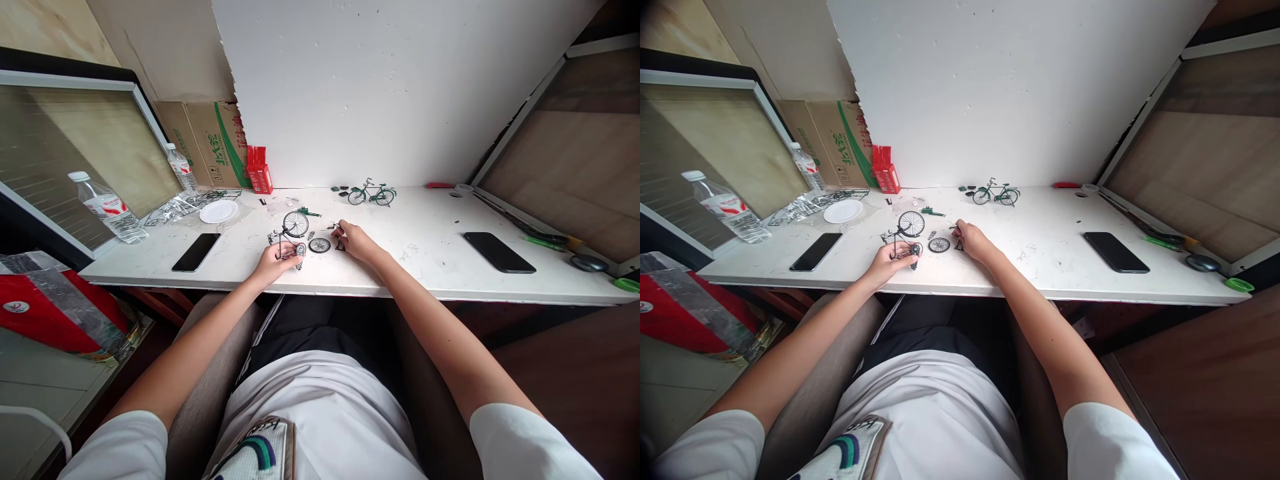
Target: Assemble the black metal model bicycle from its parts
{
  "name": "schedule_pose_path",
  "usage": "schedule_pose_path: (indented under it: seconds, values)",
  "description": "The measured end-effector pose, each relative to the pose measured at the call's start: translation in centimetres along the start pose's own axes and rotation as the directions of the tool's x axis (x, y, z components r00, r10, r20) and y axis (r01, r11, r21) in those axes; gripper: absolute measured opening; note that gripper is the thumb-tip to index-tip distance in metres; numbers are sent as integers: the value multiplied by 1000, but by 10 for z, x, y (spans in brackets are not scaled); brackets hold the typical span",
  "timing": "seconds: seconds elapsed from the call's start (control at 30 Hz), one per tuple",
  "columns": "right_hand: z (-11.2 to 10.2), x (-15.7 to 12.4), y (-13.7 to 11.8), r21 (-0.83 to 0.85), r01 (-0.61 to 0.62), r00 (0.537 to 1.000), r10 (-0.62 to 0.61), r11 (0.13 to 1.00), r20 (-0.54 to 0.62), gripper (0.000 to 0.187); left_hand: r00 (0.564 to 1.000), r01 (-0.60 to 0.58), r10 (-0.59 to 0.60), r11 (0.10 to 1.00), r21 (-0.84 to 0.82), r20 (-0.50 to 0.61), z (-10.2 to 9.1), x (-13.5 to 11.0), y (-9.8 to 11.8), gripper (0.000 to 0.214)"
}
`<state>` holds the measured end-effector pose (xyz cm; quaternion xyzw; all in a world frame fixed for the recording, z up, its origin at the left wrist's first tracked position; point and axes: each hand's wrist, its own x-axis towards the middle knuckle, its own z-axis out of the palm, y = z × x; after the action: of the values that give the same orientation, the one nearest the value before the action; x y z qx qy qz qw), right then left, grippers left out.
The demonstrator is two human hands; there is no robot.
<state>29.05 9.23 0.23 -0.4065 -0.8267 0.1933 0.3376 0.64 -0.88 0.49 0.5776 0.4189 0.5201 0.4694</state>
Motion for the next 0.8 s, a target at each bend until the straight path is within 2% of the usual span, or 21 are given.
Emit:
schedule_pose_path:
  seconds: [0.27, 0.5, 0.8]
  values:
    - [-1, 0, 0, -48, -9, 1000, 8, 999, -15, 16, 1000, -8, 7, 1000, 10, 7, -1, 0, 0, 50]
    - [-1, 0, -4, -3, 22, 999, -22, 1000, -27, 14, 999, -26, 26, 999, 20, -27, -1, 1, -2, 43]
    - [-6, 0, -18, -18, 92, 991, -93, 996, -97, 24, 999, -28, 28, 1000, -7, -22, -4, 2, -6, 43]
